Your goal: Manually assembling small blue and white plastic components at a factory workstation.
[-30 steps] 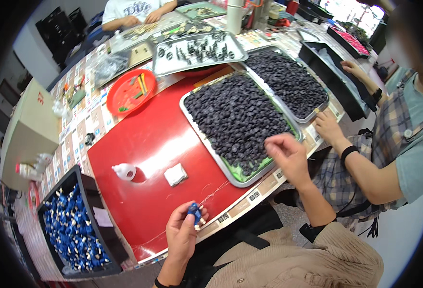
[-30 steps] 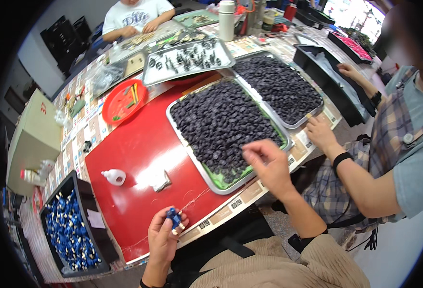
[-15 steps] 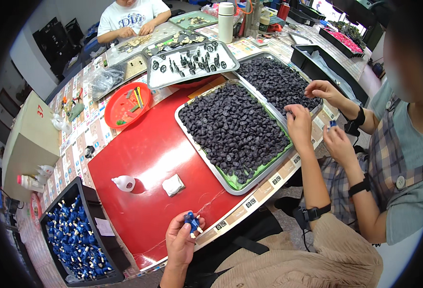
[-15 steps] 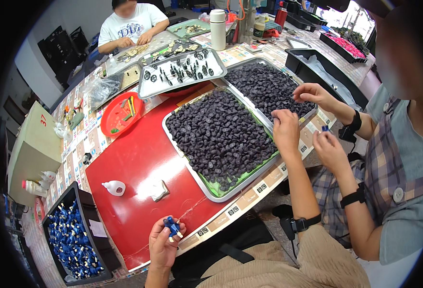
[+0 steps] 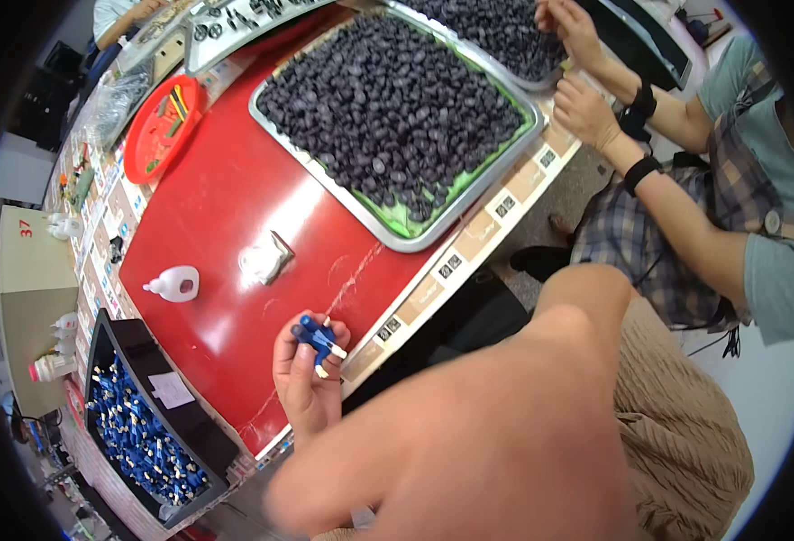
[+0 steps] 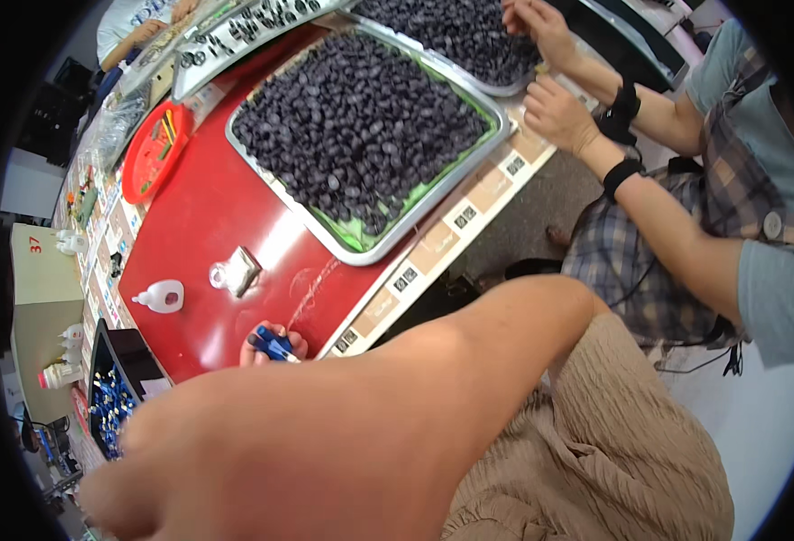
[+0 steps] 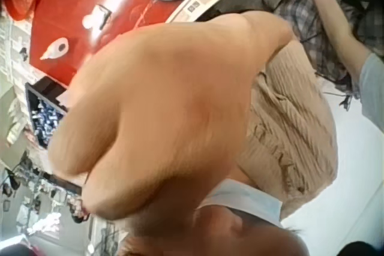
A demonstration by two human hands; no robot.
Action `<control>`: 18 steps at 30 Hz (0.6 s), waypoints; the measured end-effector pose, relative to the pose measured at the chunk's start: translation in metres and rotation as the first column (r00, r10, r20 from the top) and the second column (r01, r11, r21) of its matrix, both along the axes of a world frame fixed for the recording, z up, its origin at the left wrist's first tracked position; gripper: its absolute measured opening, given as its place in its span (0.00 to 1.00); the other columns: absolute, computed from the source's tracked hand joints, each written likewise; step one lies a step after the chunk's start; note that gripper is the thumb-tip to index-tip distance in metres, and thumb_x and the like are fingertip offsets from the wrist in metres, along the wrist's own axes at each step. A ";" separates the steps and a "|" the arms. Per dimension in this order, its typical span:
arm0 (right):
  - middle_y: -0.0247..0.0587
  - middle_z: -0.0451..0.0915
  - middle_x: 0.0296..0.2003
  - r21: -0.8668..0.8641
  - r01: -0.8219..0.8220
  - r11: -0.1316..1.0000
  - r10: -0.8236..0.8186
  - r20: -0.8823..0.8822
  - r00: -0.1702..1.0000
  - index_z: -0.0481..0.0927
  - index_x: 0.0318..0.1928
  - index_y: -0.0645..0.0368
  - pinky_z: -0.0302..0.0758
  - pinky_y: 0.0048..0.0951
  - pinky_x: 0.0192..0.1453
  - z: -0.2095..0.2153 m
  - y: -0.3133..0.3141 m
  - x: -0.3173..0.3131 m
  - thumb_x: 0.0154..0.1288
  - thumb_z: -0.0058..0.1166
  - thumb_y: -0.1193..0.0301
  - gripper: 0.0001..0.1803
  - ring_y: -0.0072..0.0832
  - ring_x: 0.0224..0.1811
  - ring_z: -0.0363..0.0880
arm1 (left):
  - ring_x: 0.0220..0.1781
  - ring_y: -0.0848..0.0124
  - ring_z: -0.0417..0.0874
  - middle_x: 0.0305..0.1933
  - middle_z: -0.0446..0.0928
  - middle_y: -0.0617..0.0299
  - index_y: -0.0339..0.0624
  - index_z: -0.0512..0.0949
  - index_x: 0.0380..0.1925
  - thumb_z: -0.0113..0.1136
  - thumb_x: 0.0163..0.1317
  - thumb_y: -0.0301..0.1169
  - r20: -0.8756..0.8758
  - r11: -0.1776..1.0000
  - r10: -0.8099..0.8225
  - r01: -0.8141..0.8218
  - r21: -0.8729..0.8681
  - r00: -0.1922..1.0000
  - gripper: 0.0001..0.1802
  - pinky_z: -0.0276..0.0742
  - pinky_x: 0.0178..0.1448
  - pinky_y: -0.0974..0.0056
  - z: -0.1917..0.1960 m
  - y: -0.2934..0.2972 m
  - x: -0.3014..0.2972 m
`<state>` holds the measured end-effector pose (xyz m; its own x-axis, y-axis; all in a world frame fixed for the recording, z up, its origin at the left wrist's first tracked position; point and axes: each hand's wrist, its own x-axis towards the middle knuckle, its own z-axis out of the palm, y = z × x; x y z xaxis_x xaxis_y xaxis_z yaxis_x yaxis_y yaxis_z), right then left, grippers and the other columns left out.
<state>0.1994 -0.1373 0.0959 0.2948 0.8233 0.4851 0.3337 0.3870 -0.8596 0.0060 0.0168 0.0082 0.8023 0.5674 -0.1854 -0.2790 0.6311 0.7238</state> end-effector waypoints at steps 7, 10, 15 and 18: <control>0.48 0.83 0.39 -0.001 -0.077 0.997 0.076 -0.124 0.989 0.82 0.40 0.63 0.77 0.33 0.45 -0.029 0.003 -0.033 0.58 0.54 0.81 0.10 0.37 0.41 0.81 | 0.56 0.57 0.81 0.56 0.75 0.50 0.33 0.68 0.59 0.53 0.69 0.29 -0.064 1.000 -0.003 0.002 -0.021 0.998 0.20 0.78 0.64 0.55 0.000 -0.006 0.004; 0.48 0.82 0.39 0.001 -0.105 0.994 0.104 -0.141 0.985 0.82 0.41 0.62 0.77 0.33 0.45 -0.033 0.004 -0.048 0.58 0.54 0.81 0.10 0.37 0.41 0.81 | 0.56 0.57 0.81 0.55 0.75 0.50 0.33 0.68 0.59 0.53 0.69 0.29 -0.055 0.999 0.032 -0.033 -0.011 0.998 0.20 0.77 0.65 0.53 0.004 -0.011 -0.001; 0.47 0.82 0.40 0.002 -0.148 0.989 0.147 -0.130 0.981 0.81 0.41 0.62 0.78 0.34 0.45 -0.032 0.008 -0.055 0.58 0.54 0.81 0.10 0.38 0.41 0.81 | 0.56 0.57 0.80 0.55 0.75 0.50 0.33 0.68 0.58 0.53 0.69 0.29 -0.048 0.999 0.030 -0.031 -0.018 0.998 0.20 0.76 0.65 0.51 -0.001 -0.007 0.000; 0.47 0.81 0.40 0.001 -0.206 0.979 0.205 -0.117 0.972 0.81 0.42 0.62 0.78 0.34 0.44 -0.031 0.013 -0.057 0.58 0.54 0.80 0.11 0.38 0.41 0.81 | 0.56 0.57 0.81 0.55 0.75 0.50 0.33 0.69 0.59 0.53 0.70 0.29 -0.037 0.998 0.054 -0.054 -0.013 0.998 0.20 0.76 0.65 0.51 0.002 -0.004 -0.005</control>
